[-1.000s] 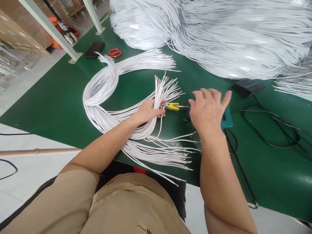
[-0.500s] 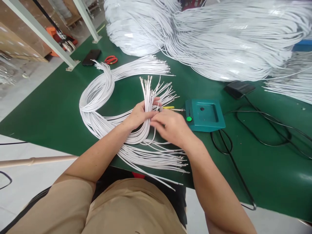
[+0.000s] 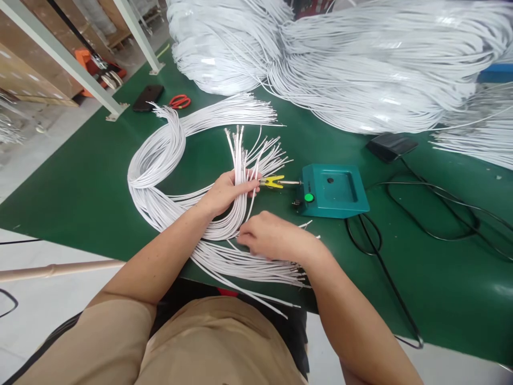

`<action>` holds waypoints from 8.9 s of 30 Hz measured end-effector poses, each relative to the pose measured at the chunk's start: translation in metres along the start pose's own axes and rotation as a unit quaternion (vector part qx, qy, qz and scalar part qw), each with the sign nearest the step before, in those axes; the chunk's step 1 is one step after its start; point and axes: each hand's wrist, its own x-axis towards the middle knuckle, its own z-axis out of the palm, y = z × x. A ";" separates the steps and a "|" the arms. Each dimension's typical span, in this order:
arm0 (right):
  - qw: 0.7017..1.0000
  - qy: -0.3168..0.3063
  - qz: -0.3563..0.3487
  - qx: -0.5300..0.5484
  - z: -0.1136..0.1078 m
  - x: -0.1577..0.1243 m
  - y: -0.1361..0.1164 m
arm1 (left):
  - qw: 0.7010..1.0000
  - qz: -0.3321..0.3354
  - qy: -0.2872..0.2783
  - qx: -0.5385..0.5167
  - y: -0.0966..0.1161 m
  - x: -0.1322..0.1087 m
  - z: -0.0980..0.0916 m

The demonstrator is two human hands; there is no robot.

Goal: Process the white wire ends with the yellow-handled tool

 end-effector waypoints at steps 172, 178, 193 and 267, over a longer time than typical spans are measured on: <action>0.920 0.351 0.000 -0.171 0.003 -0.005 0.046 | 0.993 0.040 0.000 0.114 0.003 0.004 -0.010; 0.937 0.205 -0.194 -0.208 0.027 -0.006 0.006 | 0.994 0.057 -0.052 0.077 0.007 0.000 -0.005; 0.969 0.051 -0.073 -0.232 0.038 -0.013 -0.019 | 0.998 0.021 -0.052 0.040 0.003 0.002 -0.007; 0.781 0.335 0.078 0.521 0.003 0.041 0.044 | 0.995 0.098 -0.028 -0.014 -0.006 0.003 0.001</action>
